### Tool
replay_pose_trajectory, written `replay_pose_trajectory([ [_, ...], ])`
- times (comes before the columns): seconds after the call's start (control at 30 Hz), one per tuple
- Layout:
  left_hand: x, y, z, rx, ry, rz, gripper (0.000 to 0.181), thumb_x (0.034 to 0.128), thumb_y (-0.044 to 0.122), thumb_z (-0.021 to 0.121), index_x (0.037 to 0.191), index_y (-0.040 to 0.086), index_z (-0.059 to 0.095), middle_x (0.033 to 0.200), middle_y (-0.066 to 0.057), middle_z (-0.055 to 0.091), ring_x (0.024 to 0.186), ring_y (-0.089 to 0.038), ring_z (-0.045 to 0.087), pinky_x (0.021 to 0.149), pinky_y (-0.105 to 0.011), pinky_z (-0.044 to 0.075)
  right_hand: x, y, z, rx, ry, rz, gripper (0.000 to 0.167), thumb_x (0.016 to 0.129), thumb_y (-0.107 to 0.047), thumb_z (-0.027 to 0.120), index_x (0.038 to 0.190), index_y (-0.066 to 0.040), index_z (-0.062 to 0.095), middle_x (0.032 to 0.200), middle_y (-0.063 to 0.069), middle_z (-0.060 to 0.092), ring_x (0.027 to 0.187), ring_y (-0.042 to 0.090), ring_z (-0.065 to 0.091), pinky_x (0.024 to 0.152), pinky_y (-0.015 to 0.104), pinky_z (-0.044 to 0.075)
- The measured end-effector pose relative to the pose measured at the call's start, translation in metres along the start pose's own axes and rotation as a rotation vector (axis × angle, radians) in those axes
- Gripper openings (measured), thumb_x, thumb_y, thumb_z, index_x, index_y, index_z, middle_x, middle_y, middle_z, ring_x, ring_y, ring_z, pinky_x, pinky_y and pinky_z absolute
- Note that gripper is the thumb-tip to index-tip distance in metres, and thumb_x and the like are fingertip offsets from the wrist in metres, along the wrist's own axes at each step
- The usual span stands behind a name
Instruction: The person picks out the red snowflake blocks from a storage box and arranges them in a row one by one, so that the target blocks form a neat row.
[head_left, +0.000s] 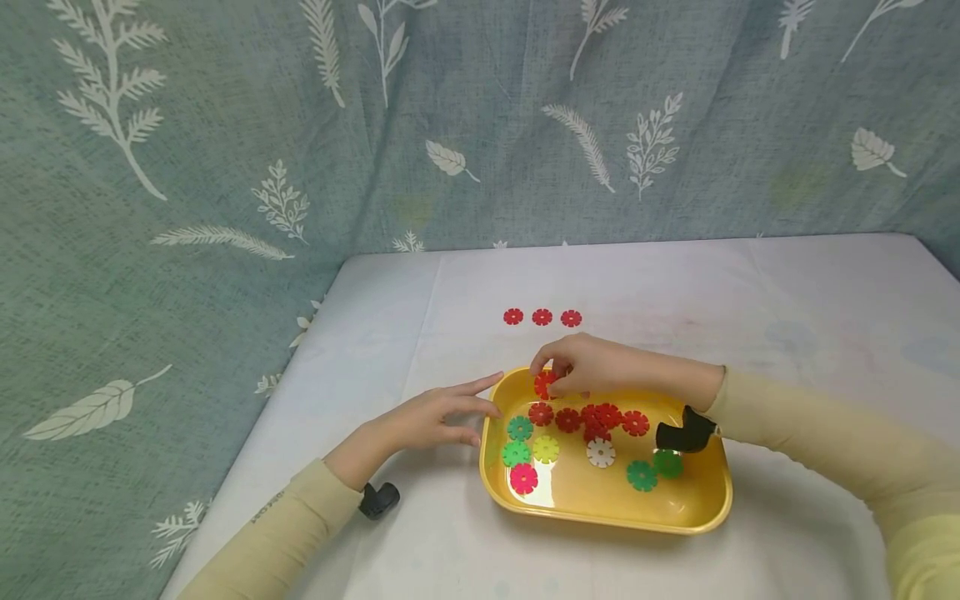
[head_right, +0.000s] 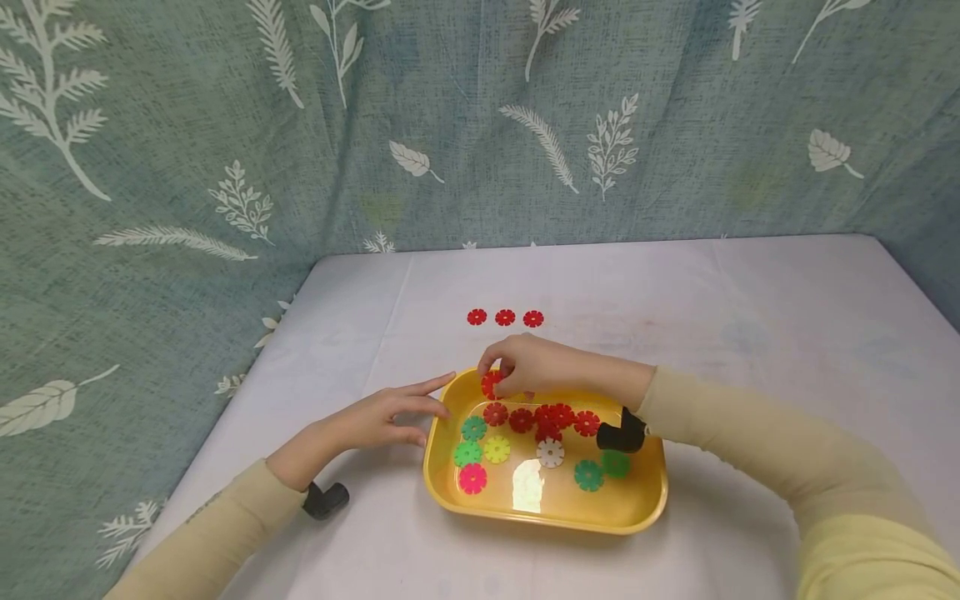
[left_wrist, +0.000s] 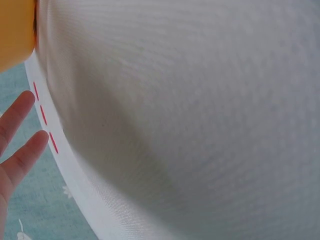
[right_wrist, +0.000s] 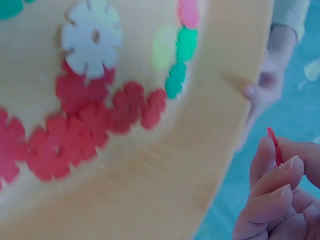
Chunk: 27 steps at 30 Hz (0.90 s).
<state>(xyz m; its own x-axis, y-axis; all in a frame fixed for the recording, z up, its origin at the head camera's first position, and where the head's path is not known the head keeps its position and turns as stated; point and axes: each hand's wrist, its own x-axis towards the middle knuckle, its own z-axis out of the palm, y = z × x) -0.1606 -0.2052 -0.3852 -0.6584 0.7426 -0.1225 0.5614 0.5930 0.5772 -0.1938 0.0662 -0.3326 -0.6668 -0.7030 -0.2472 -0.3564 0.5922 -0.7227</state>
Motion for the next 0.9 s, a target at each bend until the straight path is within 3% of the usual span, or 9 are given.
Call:
replay_pose_trajectory([
  [0.3, -0.001, -0.001, 0.0, 0.007, 0.008, 0.011, 0.047, 0.0764, 0.047, 0.064, 0.118, 0.025, 0.061, 0.15, 0.008, 0.025, 0.135, -0.017, 0.03, 0.103, -0.038, 0.037, -0.003, 0.001, -0.039, 0.013, 0.125, 0.015, 0.029, 0.085, -0.009, 0.064, 0.114, -0.009, 0.059, 0.076, 0.007, 0.062, 0.052, 0.019, 0.048, 0.055, 0.029, 0.05],
  [0.57, -0.001, -0.001, 0.0, 0.001, 0.011, 0.008, 0.049, 0.0763, 0.049, 0.064, 0.119, 0.025, 0.06, 0.15, 0.009, 0.024, 0.136, -0.016, 0.029, 0.103, -0.037, 0.037, 0.003, 0.014, -0.071, 0.047, 0.261, 0.073, 0.032, 0.087, -0.015, 0.063, 0.118, -0.011, 0.057, 0.075, 0.006, 0.062, 0.052, 0.019, 0.045, 0.053, 0.026, 0.045],
  [0.9, -0.001, 0.0, 0.0, 0.008, 0.01, 0.012, 0.049, 0.0766, 0.047, 0.065, 0.12, 0.023, 0.06, 0.15, 0.007, 0.025, 0.136, -0.016, 0.029, 0.104, -0.037, 0.036, 0.014, 0.042, -0.091, 0.132, 0.312, 0.144, 0.036, 0.089, -0.017, 0.059, 0.124, -0.011, 0.053, 0.088, 0.008, 0.065, 0.055, 0.019, 0.043, 0.055, 0.027, 0.042],
])
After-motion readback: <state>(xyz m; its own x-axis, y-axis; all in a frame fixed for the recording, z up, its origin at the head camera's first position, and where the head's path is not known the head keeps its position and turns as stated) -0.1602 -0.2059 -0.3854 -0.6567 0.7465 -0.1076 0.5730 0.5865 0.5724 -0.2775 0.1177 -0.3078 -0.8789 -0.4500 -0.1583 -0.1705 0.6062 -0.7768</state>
